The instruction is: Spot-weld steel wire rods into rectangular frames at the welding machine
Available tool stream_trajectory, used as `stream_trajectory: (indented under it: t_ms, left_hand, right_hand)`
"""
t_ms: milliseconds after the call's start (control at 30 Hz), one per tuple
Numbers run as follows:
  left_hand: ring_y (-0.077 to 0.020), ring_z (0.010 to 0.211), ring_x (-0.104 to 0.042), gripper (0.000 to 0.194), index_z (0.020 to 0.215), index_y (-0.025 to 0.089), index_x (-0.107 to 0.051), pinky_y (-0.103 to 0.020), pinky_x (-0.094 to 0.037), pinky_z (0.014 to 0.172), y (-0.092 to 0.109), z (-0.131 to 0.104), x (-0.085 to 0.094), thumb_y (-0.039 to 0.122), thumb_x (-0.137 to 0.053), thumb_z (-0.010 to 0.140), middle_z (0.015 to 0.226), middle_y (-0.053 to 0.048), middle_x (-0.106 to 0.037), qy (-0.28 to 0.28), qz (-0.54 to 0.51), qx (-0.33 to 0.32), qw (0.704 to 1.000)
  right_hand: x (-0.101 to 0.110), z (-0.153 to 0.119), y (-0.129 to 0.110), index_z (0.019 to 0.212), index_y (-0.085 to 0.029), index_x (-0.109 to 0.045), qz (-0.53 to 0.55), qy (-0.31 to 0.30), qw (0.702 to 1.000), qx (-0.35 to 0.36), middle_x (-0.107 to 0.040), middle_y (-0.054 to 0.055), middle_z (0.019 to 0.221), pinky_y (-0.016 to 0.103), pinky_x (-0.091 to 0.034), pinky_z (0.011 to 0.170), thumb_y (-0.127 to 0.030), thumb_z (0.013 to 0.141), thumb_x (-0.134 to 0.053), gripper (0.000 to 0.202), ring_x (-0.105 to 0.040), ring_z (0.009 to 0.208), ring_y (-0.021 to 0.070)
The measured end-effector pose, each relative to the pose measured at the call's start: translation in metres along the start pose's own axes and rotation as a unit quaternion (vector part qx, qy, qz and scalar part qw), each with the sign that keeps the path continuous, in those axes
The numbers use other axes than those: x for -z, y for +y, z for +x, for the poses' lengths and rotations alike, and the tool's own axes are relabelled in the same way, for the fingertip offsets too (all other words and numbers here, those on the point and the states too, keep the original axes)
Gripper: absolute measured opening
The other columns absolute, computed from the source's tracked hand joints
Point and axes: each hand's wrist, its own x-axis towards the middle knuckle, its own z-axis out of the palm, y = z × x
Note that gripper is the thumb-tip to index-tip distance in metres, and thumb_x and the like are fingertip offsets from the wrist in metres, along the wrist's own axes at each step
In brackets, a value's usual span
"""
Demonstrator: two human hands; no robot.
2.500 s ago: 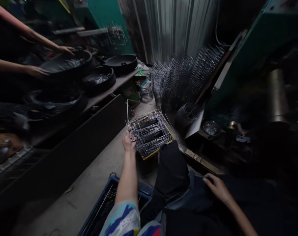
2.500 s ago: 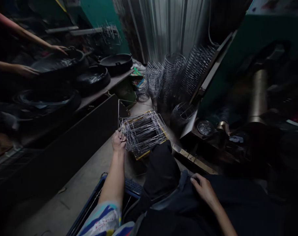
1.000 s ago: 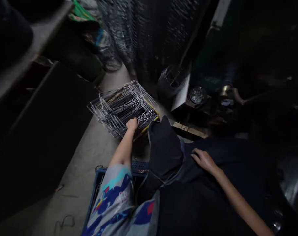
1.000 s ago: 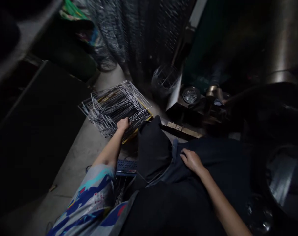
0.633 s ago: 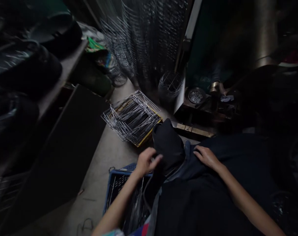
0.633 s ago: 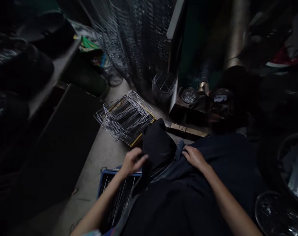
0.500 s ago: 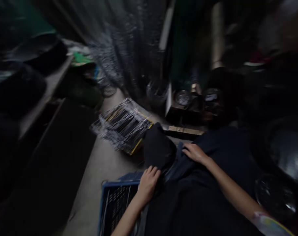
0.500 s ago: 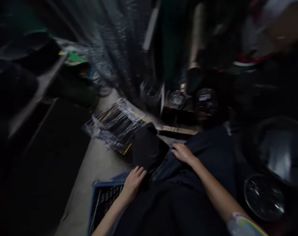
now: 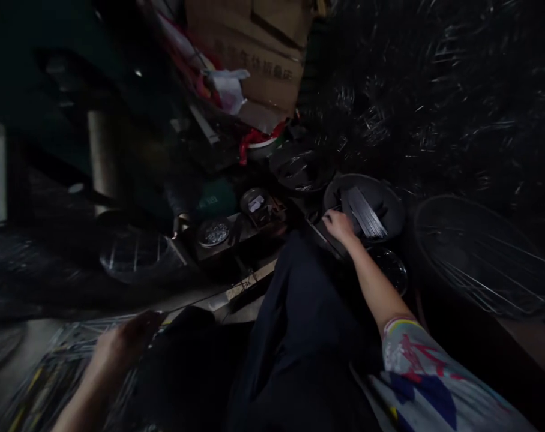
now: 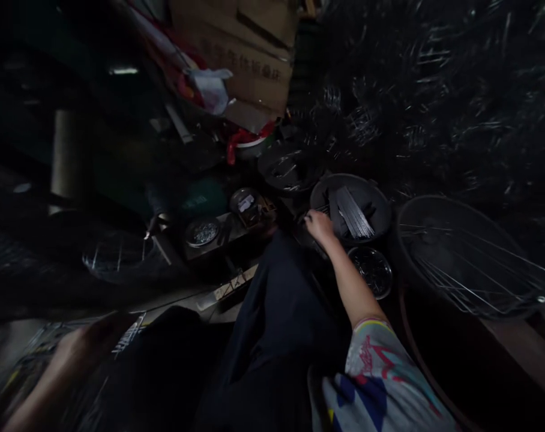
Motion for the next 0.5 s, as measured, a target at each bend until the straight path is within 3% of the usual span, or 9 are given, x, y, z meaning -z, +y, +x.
stream_trajectory:
  t_ms: [133, 233, 300, 367, 433, 500]
  left_hand:
    - [-0.0286, 0.070, -0.072, 0.030, 0.071, 0.024, -0.072, -0.032, -0.050, 0.059, 0.072, 0.091, -0.031, 0.045, -0.050, 0.073, 0.077, -0.008, -0.076, -0.094, -0.004, -0.118, 0.989]
    - [-0.0291, 0.076, -0.070, 0.030, 0.081, 0.022, -0.071, -0.033, -0.050, 0.064, 0.117, 0.126, -0.053, 0.043, -0.050, 0.077, 0.083, -0.011, -0.076, -0.106, 0.053, -0.183, 0.976]
    - [-0.0311, 0.078, -0.068, 0.029, 0.084, 0.021, -0.070, -0.036, -0.050, 0.067, 0.149, 0.133, -0.059, 0.041, -0.048, 0.081, 0.082, -0.014, -0.073, -0.074, 0.113, -0.231, 0.964]
    - [-0.0305, 0.075, -0.065, 0.028, 0.079, 0.021, -0.067, -0.037, -0.048, 0.066, 0.184, 0.127, -0.052, 0.038, -0.046, 0.087, 0.075, -0.013, -0.069, -0.030, 0.140, -0.278, 0.950]
    - [-0.0267, 0.068, -0.061, 0.027, 0.070, 0.024, -0.061, -0.036, -0.047, 0.065, 0.215, 0.111, -0.031, 0.036, -0.048, 0.089, 0.066, -0.009, -0.063, 0.026, 0.118, -0.315, 0.941]
    - [-0.0227, 0.061, -0.056, 0.028, 0.059, 0.025, -0.053, -0.035, -0.045, 0.064, 0.231, 0.085, -0.002, 0.036, -0.058, 0.085, 0.059, -0.004, -0.056, 0.093, 0.067, -0.322, 0.940]
  right_hand:
    - [-0.003, 0.041, 0.075, 0.122, -0.006, -0.061, -0.018, -0.030, 0.987, -0.155, -0.060, 0.025, 0.123, 0.040, -0.041, 0.099, -0.033, 0.095, -0.055, 0.038, -0.055, 0.120, 0.0314]
    - [-0.021, 0.052, 0.106, 0.123, -0.002, -0.060, -0.004, -0.067, 0.973, -0.220, -0.059, 0.027, 0.123, 0.039, -0.044, 0.097, -0.033, 0.088, -0.066, 0.047, -0.057, 0.117, 0.0312]
    - [-0.035, 0.056, 0.118, 0.126, -0.004, -0.059, 0.010, -0.077, 0.968, -0.237, -0.059, 0.025, 0.124, 0.036, -0.045, 0.095, -0.032, 0.088, -0.064, 0.047, -0.058, 0.115, 0.0292]
    - [-0.046, 0.060, 0.127, 0.127, -0.006, -0.059, 0.019, -0.075, 0.967, -0.243, -0.058, 0.023, 0.127, 0.034, -0.045, 0.094, -0.030, 0.090, -0.060, 0.045, -0.059, 0.115, 0.0283]
    - [-0.053, 0.063, 0.133, 0.127, -0.006, -0.060, 0.024, -0.070, 0.967, -0.246, -0.058, 0.024, 0.127, 0.034, -0.046, 0.094, -0.030, 0.090, -0.059, 0.044, -0.059, 0.115, 0.0286]
    - [-0.055, 0.066, 0.137, 0.126, -0.005, -0.061, 0.028, -0.062, 0.967, -0.245, -0.058, 0.024, 0.125, 0.034, -0.046, 0.093, -0.031, 0.088, -0.061, 0.046, -0.060, 0.113, 0.0288]
